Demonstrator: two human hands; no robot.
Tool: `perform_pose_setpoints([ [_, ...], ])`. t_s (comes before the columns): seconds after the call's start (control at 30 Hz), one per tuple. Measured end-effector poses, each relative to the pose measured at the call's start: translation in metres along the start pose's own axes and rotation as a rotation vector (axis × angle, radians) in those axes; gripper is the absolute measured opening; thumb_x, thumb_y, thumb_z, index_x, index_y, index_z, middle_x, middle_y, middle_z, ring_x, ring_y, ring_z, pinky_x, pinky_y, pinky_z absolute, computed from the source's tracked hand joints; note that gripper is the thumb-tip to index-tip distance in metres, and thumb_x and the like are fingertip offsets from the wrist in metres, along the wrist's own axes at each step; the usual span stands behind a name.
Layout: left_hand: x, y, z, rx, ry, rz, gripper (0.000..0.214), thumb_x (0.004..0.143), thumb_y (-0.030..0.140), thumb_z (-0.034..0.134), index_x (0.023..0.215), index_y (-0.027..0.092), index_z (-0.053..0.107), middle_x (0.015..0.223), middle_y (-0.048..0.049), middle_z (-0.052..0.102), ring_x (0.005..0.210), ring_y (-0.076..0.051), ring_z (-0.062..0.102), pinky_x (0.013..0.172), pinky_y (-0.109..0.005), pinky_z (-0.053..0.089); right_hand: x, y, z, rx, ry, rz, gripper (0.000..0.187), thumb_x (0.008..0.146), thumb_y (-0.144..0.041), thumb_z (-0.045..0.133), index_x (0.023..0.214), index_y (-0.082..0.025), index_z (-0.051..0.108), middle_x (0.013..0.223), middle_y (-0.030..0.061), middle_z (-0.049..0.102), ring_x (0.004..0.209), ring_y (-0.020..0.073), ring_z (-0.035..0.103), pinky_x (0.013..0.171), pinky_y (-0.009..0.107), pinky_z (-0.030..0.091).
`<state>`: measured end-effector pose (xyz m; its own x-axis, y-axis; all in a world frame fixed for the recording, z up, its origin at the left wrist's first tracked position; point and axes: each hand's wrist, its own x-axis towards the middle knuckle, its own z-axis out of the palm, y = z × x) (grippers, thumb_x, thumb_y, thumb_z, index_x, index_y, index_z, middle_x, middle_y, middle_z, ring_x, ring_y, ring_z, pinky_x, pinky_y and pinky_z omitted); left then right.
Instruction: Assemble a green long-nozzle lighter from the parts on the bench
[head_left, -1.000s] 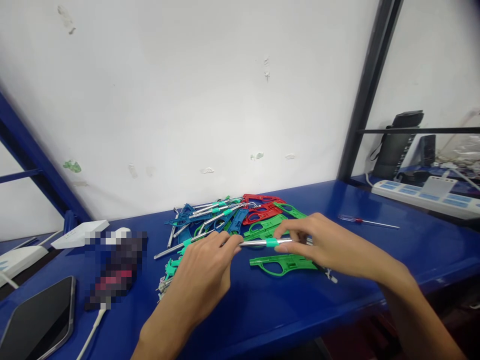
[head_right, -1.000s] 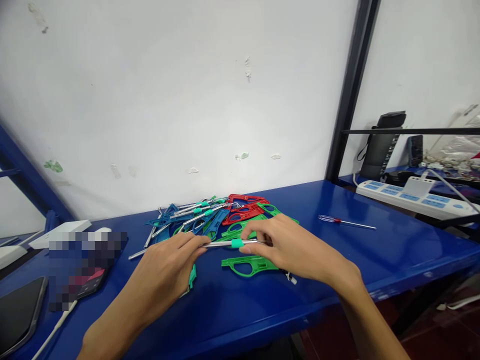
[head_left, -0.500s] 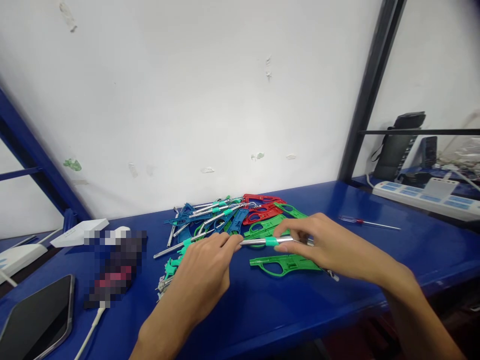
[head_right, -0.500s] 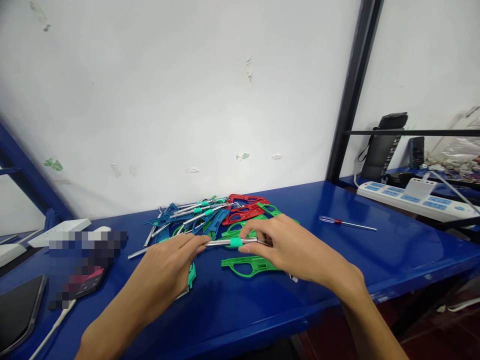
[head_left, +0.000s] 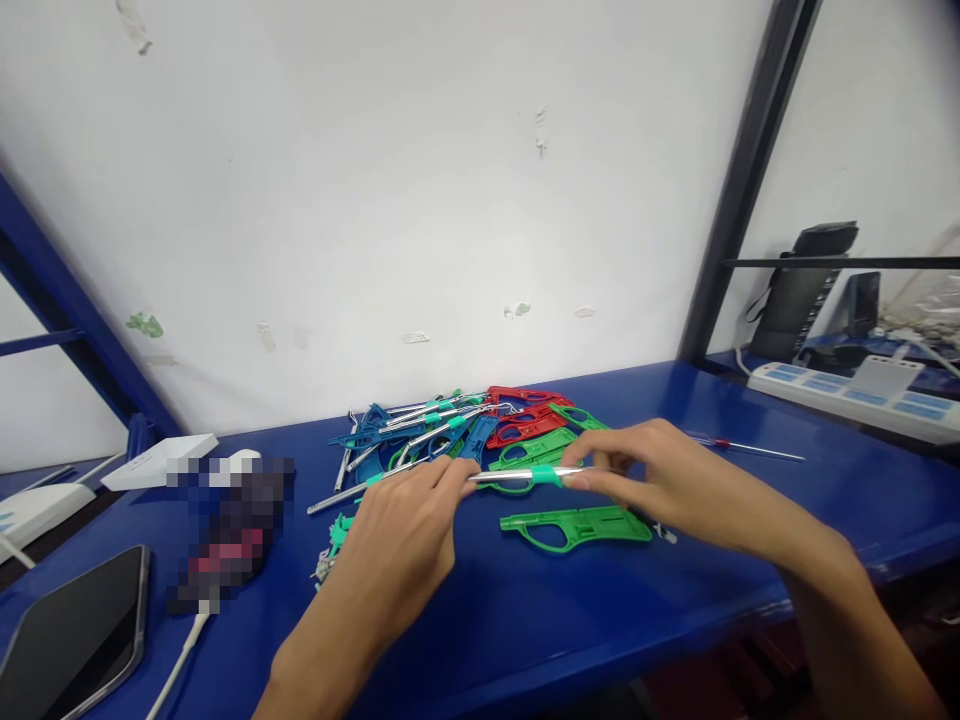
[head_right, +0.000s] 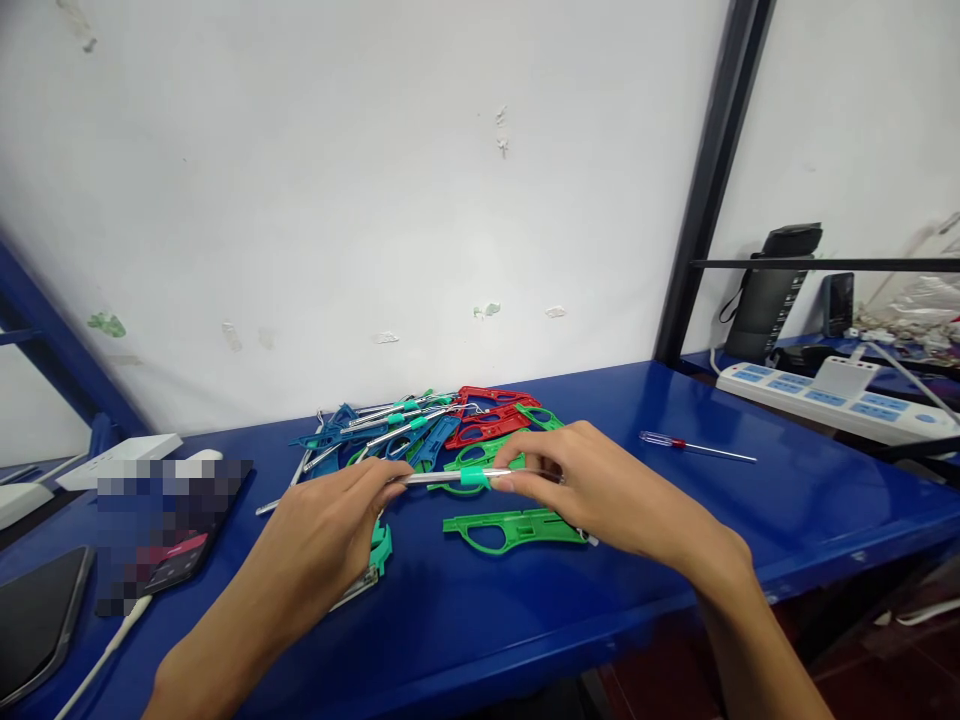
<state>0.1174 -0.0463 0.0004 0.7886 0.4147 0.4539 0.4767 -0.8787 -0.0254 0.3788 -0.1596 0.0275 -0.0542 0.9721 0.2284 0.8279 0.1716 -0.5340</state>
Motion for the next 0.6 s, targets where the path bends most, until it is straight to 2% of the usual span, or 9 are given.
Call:
perform_pose_setpoints([
  [0.13,0.0,0.0,-0.001,0.007,-0.017,-0.028,0.025,0.107,0.011,0.04,0.117,0.02,0.061,0.105,-0.0068,0.076,0.092,-0.029,0.075,0.074,-0.039,0.053,-0.001,0.004,-0.002,-0.014,0.055,-0.026,0.029,0.1,-0.055,0.062,0.108,-0.033,0.078,0.083,-0.0043,0.076,0.072,0.016,0.067,0.068,0.027,0.047],
  [0.23,0.001,0.0,-0.003,0.048,-0.038,-0.073,0.024,0.106,0.011,0.041,0.115,0.021,0.06,0.103,-0.0053,0.076,0.087,-0.028,0.075,0.067,-0.036,0.05,0.0,0.009,-0.005,-0.043,0.11,-0.077,0.028,0.101,-0.054,0.061,0.11,-0.034,0.078,0.102,-0.0032,0.079,0.091,0.0179,0.069,0.08,0.028,0.049],
  [0.4,0.002,0.0,-0.005,0.089,-0.055,-0.126,0.022,0.107,0.013,0.042,0.115,0.023,0.06,0.102,-0.0038,0.077,0.085,-0.028,0.074,0.064,-0.033,0.045,-0.001,0.017,-0.01,-0.067,0.146,-0.066,0.028,0.1,-0.056,0.062,0.105,-0.033,0.078,0.097,-0.0027,0.077,0.086,0.0177,0.066,0.076,0.029,0.046],
  [0.6,0.001,-0.002,-0.002,0.006,-0.048,-0.134,0.022,0.108,0.015,0.039,0.116,0.024,0.058,0.104,-0.0033,0.076,0.084,-0.027,0.073,0.067,-0.034,0.044,-0.002,0.017,-0.011,-0.085,0.183,-0.063,0.033,0.103,-0.057,0.056,0.1,-0.032,0.076,0.097,-0.0013,0.072,0.085,0.018,0.063,0.075,0.031,0.044],
])
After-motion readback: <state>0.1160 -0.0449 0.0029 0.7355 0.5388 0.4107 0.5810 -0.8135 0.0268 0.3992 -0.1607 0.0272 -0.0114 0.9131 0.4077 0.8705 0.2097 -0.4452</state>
